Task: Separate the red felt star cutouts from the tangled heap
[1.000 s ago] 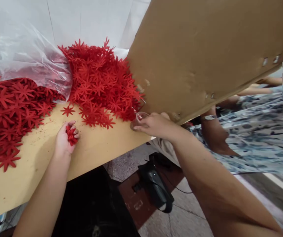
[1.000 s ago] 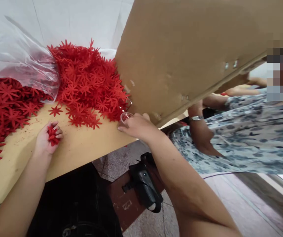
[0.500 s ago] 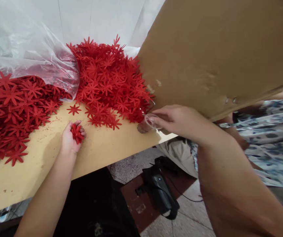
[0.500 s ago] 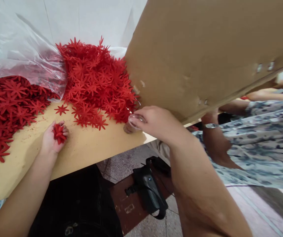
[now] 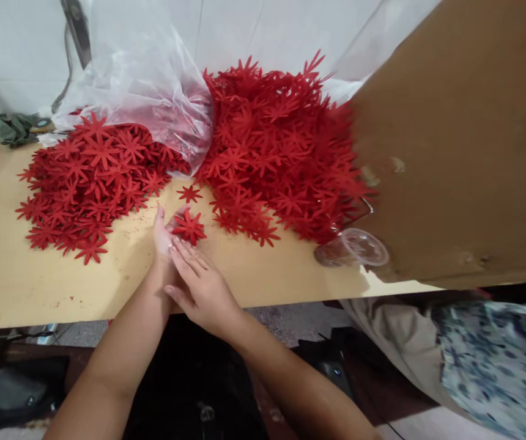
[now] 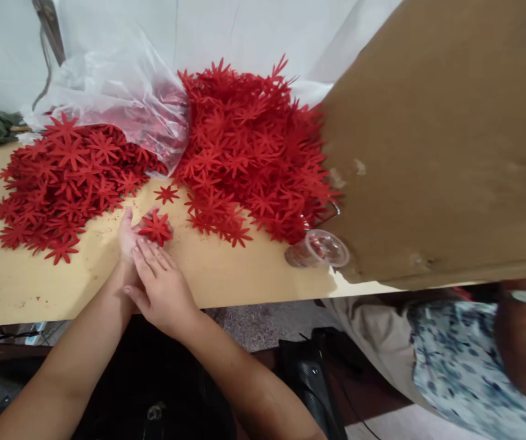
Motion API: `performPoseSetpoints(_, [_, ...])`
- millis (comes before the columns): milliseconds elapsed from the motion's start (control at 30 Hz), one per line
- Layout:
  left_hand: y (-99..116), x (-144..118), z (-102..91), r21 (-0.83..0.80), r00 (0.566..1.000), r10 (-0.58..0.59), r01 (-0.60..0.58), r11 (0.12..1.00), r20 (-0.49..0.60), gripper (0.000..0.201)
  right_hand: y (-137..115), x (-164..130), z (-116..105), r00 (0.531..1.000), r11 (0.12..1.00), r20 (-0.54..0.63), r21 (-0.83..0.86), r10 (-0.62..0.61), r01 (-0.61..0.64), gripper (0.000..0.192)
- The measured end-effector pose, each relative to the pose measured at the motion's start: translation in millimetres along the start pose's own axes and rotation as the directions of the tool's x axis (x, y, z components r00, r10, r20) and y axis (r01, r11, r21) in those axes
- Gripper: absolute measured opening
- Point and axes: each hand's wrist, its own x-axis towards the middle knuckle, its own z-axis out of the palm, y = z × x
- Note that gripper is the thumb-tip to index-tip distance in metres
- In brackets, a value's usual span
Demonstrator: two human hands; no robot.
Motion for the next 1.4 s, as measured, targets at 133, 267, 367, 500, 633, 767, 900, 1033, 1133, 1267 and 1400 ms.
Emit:
performPoseSetpoints(133, [0.3,-0.1,2.3,-0.087,1.000,0.016,-0.014,0.996,0.025,0.056,1.4,-9.9,-20.4,0.995,0.996,-0.093,0.074,-0.034,0.041,0.048])
performPoseSetpoints(267, [1.9,-6.0,7.8,-0.121,0.999,-0.029,0.034,0.992,0.044,0.054,17.9,12.8,-22.4,0.963,0.998,-0.262,0.005,0.064,-0.064,0.055])
performPoseSetpoints(367, [1.0,-10.8,12.0,-0.094,0.990,-0.074,0.085,0.992,0.120,0.057,40.7,32.8,-11.9,0.966,0.992,-0.224,0.046,0.128,-0.121,0.055])
performPoseSetpoints(500, [-6.1,-7.8,14.7,-0.003,0.981,-0.016,0.017,1.000,0.191,0.046,65.5,40.3,-8.1,0.905,0.933,-0.305,0.294,0.298,-0.208,0.043])
performPoseSetpoints(633, [-22.1,0.3,15.3,0.260,0.977,0.084,-0.134,0.956,0.196,0.023,76.0,37.0,-16.1,0.746,0.822,-0.425,0.495,0.513,-0.282,0.038])
performPoseSetpoints(767, [-32.9,1.9,17.1,0.401,0.987,0.139,-0.161,0.902,0.083,0.045,79.8,35.8,-16.3,0.726,0.744,-0.361,0.596,0.585,-0.303,0.030])
performPoseSetpoints(900, [-31.8,0.8,19.8,0.359,0.990,0.084,-0.119,0.926,0.111,0.031,82.8,37.5,-12.2,0.688,0.722,-0.381,0.620,0.618,-0.306,0.019])
performPoseSetpoints(1033, [-29.1,1.5,21.5,0.357,0.986,-0.071,0.013,0.934,0.150,0.011,81.2,38.7,-19.7,0.731,0.833,-0.431,0.431,0.529,-0.348,0.019])
performPoseSetpoints(1133, [-28.0,3.5,21.6,0.375,0.988,-0.080,0.025,0.927,0.130,0.007,77.4,28.3,-46.7,0.767,0.896,-0.463,0.254,0.444,-0.365,0.026])
performPoseSetpoints(1267, [-27.5,6.2,23.5,0.331,0.998,-0.014,-0.007,0.943,0.061,0.007,78.2,-12.8,-114.6,0.782,0.881,-0.529,-0.126,0.328,-0.455,0.032])
performPoseSetpoints(1400, [-30.1,3.6,27.8,0.328,0.996,-0.050,0.022,0.944,0.080,0.006,93.1,-58.3,-167.6,0.779,0.575,-0.420,-0.525,0.466,-0.628,0.044])
